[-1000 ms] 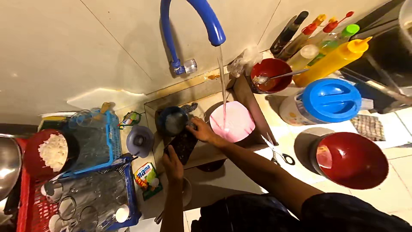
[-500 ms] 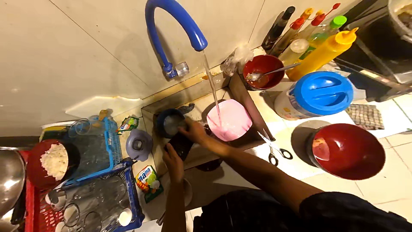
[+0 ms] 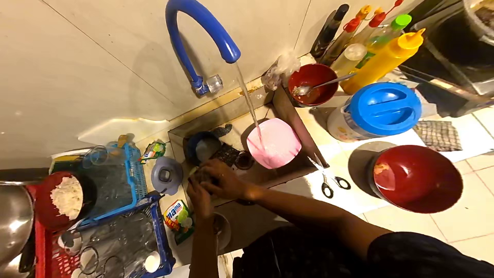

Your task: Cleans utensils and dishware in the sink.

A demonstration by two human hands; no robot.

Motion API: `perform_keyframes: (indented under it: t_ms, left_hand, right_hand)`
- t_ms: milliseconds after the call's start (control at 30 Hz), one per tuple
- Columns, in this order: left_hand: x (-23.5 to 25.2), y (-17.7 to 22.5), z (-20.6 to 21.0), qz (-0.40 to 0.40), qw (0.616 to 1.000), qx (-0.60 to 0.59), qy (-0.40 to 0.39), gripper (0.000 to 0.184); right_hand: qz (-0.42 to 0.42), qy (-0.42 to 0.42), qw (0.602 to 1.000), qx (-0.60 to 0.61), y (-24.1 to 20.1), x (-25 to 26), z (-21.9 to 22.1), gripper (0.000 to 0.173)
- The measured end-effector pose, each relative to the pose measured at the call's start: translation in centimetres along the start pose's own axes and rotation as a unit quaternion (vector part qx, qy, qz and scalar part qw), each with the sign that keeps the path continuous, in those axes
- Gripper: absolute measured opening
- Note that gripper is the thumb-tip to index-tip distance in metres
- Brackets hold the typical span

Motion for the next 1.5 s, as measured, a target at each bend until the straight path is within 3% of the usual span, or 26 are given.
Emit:
perform_keyframes:
  t_ms: [33,100,200,300,367,433,500,533,567,600,633,733,833,900,967,1033,1100,1167,1233,1333,1433,1500]
  left_hand:
    - [0.2,0.1,-0.6,-0.01,1.0,-0.006,0.002,0.052]
    - [-0.1,0.2,-2.2,-0.021,1.0,0.004,0.011,0.053]
    - [-0.2,0.5,-5.8,0.0,0.998,0.067,0.007,0.053]
    - [1.3,0.8,-8.8,-0.034,0.999,-0.011,-0.032,0.046]
    - [2.2,2.0,-9.3,-0.042,0.994,-0.08,-0.059,0.043]
    - [2.8,3.1,-8.7,-0.028,0.98,-0.18,-0.075,0.056]
    - [2.7,3.1,-6.5,0.017,0.962,-0.261,-0.084,0.079]
    - [2.1,2.5,-4.6,0.048,0.961,-0.257,-0.087,0.085]
    - [1.3,1.7,-2.2,0.079,0.973,-0.197,-0.088,0.076]
    - [0.3,1.0,0.4,0.092,0.986,-0.127,-0.063,0.06]
    - [-0.4,0.5,2.7,0.086,0.993,-0.076,-0.039,0.054]
    - [-0.3,-1.1,5.1,0.045,0.999,0.02,0.002,0.052]
    - [1.5,-1.2,3.1,0.006,0.991,0.11,-0.079,0.051]
    - [1.7,-1.0,2.4,-0.004,0.976,0.159,-0.147,0.045]
    - [0.8,-0.9,2.6,0.011,0.963,0.175,-0.203,0.036]
    - [-0.6,-0.3,3.0,0.022,0.951,0.179,-0.251,0.033]
    - [-1.5,-0.4,3.0,0.013,0.947,0.16,-0.279,0.037]
    - [-2.5,-0.6,2.5,0.0,0.945,0.14,-0.296,0.037]
    - [-3.2,-0.2,2.3,-0.021,0.941,0.135,-0.311,0.034]
    - [-2.5,-0.4,2.5,-0.019,0.949,0.12,-0.29,0.034]
    - [-1.4,-1.3,2.0,0.002,0.96,0.112,-0.257,0.034]
    - [-1.3,-1.4,1.5,0.011,0.957,0.122,-0.262,0.034]
  right_hand:
    - [-0.043,-0.004,0.999,0.0,-0.3,-0.1,0.1,0.041]
    - [-0.027,0.024,0.998,-0.045,2.1,0.0,-1.0,0.036]
    - [0.172,0.089,0.978,-0.073,7.8,0.7,-4.4,0.053]
    - [0.307,0.129,0.938,0.097,9.7,0.4,-5.9,0.069]
    - [0.356,0.095,0.886,0.283,9.2,-0.6,-5.3,0.055]
    - [0.37,0.064,0.82,0.431,7.7,-1.5,-4.6,0.044]
    - [0.354,0.091,0.778,0.511,6.2,-2.2,-3.6,0.041]
    - [0.346,0.11,0.767,0.529,5.5,-2.5,-2.9,0.042]
    - [0.337,0.123,0.764,0.536,5.0,-2.9,-2.1,0.044]
    - [0.332,0.125,0.772,0.527,4.4,-3.2,-1.5,0.045]
    - [0.33,0.12,0.791,0.501,3.8,-3.5,-1.1,0.046]
    - [0.354,0.154,0.86,0.333,3.2,-4.6,-1.5,0.055]
    - [0.312,0.221,0.917,0.113,3.4,-5.6,-3.4,0.062]
    - [0.234,0.18,0.955,0.01,2.0,-5.0,-4.2,0.06]
    - [0.171,0.082,0.979,-0.069,0.0,-3.2,-4.1,0.06]
    - [0.146,0.009,0.979,-0.14,-0.3,-0.5,-3.8,0.058]
    - [0.196,-0.013,0.969,-0.147,1.2,2.5,-5.1,0.048]
    - [0.244,0.025,0.957,-0.158,4.4,5.3,-7.3,0.04]
    - [0.266,0.068,0.942,-0.192,6.5,7.1,-8.6,0.046]
    - [0.16,0.084,0.963,-0.198,5.3,5.5,-6.2,0.04]
    - [0.07,-0.009,0.985,-0.156,1.9,0.6,-2.9,0.041]
    - [0.033,-0.036,0.991,-0.127,1.8,-0.3,-3.6,0.038]
Point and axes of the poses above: each hand's wrist, its own x-axis towards the middle knuckle, its own z-axis out of the palm, y = z × x, the point moved 2 cm from there along x, towards the middle knuckle, and after that the axes turned 8 degrees about x, right-handed, at the moved point
